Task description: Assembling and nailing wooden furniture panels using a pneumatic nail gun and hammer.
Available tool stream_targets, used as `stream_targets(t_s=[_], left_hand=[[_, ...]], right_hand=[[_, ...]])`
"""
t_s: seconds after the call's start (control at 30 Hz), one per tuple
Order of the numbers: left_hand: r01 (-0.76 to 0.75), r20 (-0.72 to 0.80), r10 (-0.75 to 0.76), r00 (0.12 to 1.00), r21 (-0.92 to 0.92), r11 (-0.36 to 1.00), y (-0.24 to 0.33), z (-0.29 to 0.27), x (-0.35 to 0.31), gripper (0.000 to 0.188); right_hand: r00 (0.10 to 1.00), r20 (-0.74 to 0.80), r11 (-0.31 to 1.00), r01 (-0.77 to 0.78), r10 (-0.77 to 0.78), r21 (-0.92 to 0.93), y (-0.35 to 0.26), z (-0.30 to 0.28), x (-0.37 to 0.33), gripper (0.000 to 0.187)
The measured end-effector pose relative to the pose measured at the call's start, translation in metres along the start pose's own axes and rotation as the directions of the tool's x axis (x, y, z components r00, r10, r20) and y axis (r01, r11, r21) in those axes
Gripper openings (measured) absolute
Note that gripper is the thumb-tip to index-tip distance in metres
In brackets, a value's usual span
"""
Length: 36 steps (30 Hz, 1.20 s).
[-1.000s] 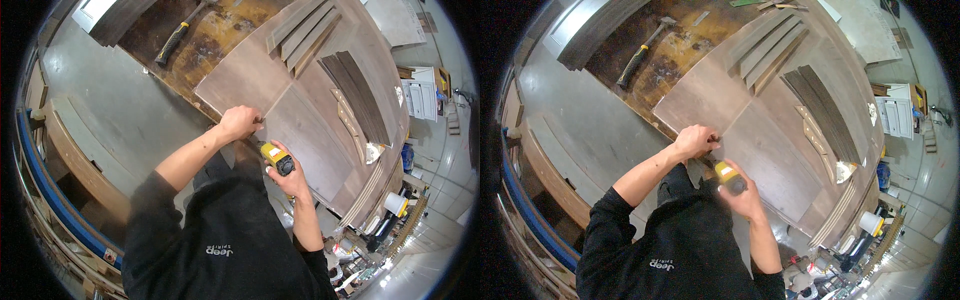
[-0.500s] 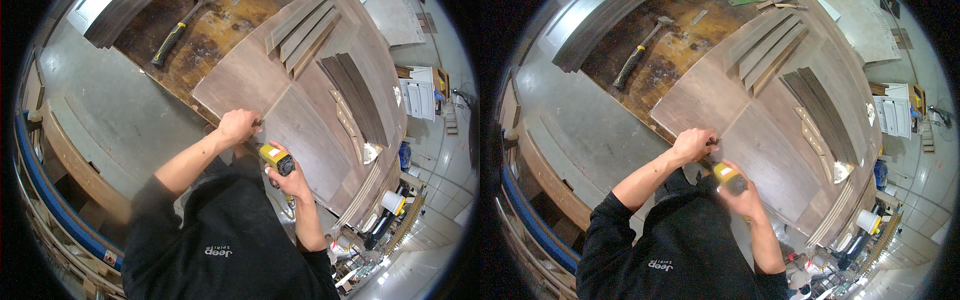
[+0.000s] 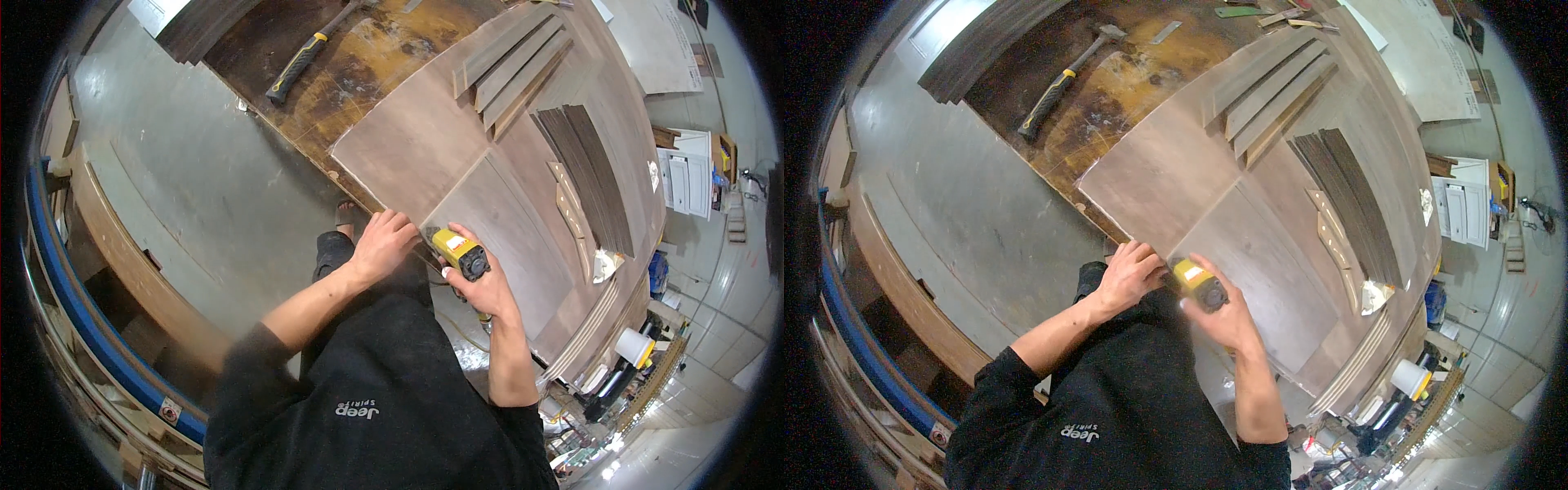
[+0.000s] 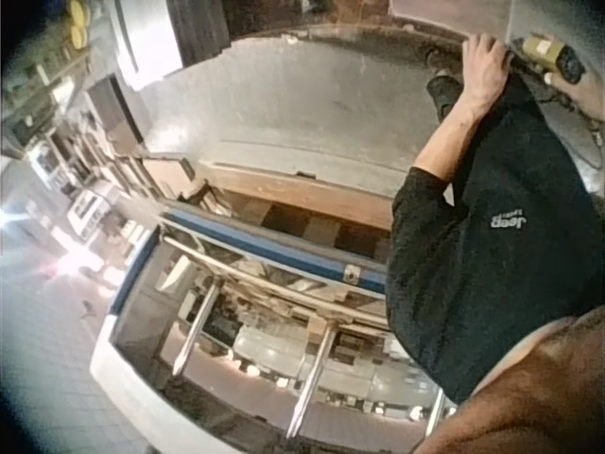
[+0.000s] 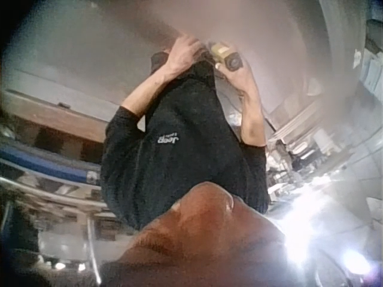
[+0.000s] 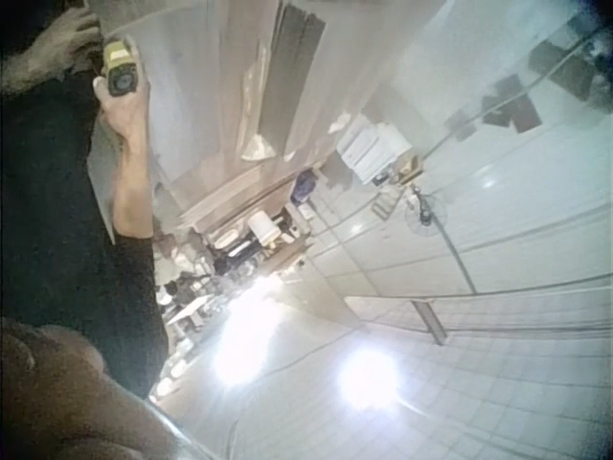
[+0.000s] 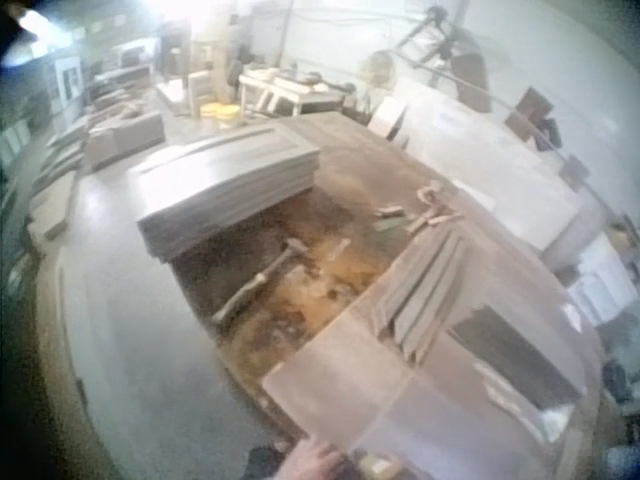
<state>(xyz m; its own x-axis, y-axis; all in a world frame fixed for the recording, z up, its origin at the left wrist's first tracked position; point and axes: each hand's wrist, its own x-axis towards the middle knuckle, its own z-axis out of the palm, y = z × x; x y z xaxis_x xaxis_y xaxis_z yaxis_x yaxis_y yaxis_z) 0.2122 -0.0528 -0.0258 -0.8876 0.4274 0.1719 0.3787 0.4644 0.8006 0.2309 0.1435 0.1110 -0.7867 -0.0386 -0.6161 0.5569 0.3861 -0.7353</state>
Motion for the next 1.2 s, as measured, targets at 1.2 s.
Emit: stream_targets(t_s=[1.2], left_hand=[[0.07,-0.051,-0.061,0.997,0.198,0.978,0.011,0.05,0.136,0.025]], right_hand=[[0.983,-0.163,0.974,-0.049,0.086,0.222,-0.034,-0.106,0.05,0.068]])
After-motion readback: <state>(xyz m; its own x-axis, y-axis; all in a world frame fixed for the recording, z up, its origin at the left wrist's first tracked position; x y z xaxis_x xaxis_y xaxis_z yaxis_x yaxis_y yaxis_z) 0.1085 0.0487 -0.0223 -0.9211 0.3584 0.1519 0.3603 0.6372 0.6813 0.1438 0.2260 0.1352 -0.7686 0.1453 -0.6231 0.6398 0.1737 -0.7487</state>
